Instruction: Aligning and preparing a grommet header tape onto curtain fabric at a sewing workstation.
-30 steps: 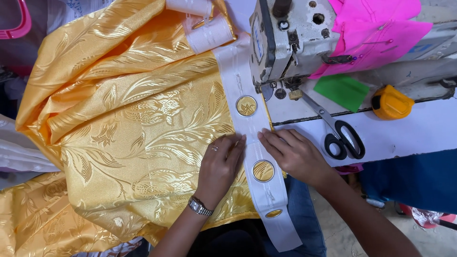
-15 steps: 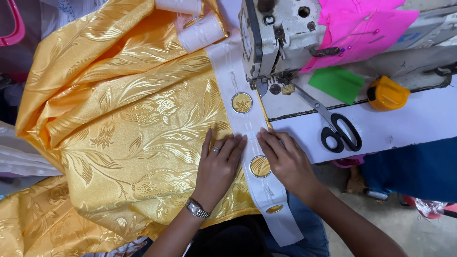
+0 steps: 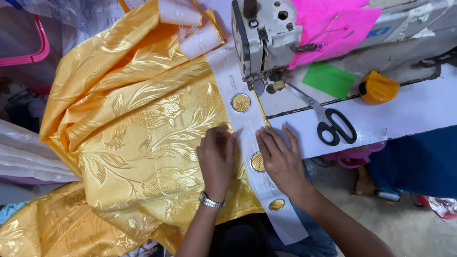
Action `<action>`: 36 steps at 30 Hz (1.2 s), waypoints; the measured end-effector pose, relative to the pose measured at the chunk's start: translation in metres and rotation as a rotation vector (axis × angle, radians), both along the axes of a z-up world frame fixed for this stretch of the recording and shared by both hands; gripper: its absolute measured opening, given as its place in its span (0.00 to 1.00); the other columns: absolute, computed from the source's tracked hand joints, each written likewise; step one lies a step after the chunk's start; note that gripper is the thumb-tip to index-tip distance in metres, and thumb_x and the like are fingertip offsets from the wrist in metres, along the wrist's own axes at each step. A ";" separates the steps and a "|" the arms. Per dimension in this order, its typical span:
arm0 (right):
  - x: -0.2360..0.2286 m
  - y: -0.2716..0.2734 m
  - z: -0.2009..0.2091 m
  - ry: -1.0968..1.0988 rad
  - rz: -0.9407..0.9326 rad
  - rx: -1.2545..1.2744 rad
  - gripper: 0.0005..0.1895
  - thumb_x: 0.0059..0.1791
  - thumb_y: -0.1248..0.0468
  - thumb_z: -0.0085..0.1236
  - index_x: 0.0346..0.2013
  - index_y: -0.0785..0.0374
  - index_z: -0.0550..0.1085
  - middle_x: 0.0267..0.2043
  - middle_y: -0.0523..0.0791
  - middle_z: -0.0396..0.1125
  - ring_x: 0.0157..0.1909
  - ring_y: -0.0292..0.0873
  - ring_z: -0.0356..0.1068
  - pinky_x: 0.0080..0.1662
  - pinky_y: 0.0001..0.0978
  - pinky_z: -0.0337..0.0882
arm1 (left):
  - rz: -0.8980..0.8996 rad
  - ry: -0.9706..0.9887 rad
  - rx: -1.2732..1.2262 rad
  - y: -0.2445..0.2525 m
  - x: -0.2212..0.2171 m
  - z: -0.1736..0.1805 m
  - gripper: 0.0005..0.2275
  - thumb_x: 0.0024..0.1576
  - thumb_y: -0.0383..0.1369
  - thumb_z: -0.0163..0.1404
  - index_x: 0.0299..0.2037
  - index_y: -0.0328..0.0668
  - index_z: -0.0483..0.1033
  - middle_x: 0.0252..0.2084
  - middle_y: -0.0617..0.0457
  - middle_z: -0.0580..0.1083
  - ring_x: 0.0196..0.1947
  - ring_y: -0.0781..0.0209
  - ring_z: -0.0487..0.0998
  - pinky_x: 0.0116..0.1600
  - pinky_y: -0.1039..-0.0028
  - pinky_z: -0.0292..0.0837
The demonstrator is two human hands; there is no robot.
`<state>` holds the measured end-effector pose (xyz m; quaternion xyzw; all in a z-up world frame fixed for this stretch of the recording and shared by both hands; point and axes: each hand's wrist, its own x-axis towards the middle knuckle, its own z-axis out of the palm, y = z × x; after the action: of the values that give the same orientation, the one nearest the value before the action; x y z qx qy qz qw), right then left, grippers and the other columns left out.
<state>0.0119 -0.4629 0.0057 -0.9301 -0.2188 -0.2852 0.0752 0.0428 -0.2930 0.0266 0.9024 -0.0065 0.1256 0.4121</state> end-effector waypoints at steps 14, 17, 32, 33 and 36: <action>-0.001 -0.002 -0.001 0.036 0.020 0.136 0.13 0.53 0.73 0.57 0.53 0.69 0.78 0.47 0.50 0.72 0.58 0.48 0.71 0.66 0.55 0.62 | 0.015 -0.071 0.370 -0.026 0.004 -0.019 0.15 0.51 0.38 0.64 0.44 0.45 0.74 0.41 0.54 0.73 0.46 0.47 0.77 0.52 0.56 0.68; 0.002 -0.008 -0.003 0.044 0.028 0.155 0.12 0.54 0.73 0.57 0.52 0.67 0.79 0.49 0.48 0.72 0.59 0.47 0.71 0.67 0.55 0.62 | -0.191 -0.235 0.395 -0.028 0.004 -0.029 0.07 0.57 0.31 0.58 0.44 0.44 0.79 0.44 0.53 0.73 0.51 0.50 0.76 0.56 0.62 0.67; -0.110 -0.062 -0.181 0.842 0.472 1.397 0.56 0.47 0.65 0.65 0.80 0.62 0.38 0.82 0.50 0.39 0.79 0.44 0.37 0.74 0.49 0.43 | -0.367 -0.368 0.365 -0.013 -0.003 -0.048 0.13 0.63 0.23 0.50 0.55 0.41 0.82 0.48 0.51 0.76 0.55 0.52 0.79 0.62 0.69 0.74; -0.107 -0.060 -0.185 0.910 0.557 1.405 0.56 0.46 0.74 0.65 0.79 0.67 0.37 0.81 0.56 0.39 0.79 0.49 0.37 0.73 0.52 0.45 | -0.373 -0.348 0.377 -0.013 -0.004 -0.049 0.15 0.61 0.21 0.51 0.56 0.41 0.81 0.49 0.51 0.75 0.55 0.52 0.78 0.62 0.69 0.74; -0.097 -0.041 -0.123 1.096 0.316 1.151 0.11 0.44 0.63 0.74 0.35 0.67 0.82 0.34 0.49 0.78 0.35 0.41 0.73 0.39 0.37 0.73 | -0.395 -0.343 0.376 -0.011 -0.002 -0.049 0.15 0.60 0.20 0.51 0.56 0.39 0.81 0.50 0.51 0.75 0.56 0.52 0.78 0.63 0.69 0.73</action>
<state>-0.0852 -0.5040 -0.1176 -0.7113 -0.0987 0.1572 0.6779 0.0405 -0.3040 -0.0222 0.9098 -0.2738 0.1900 0.2475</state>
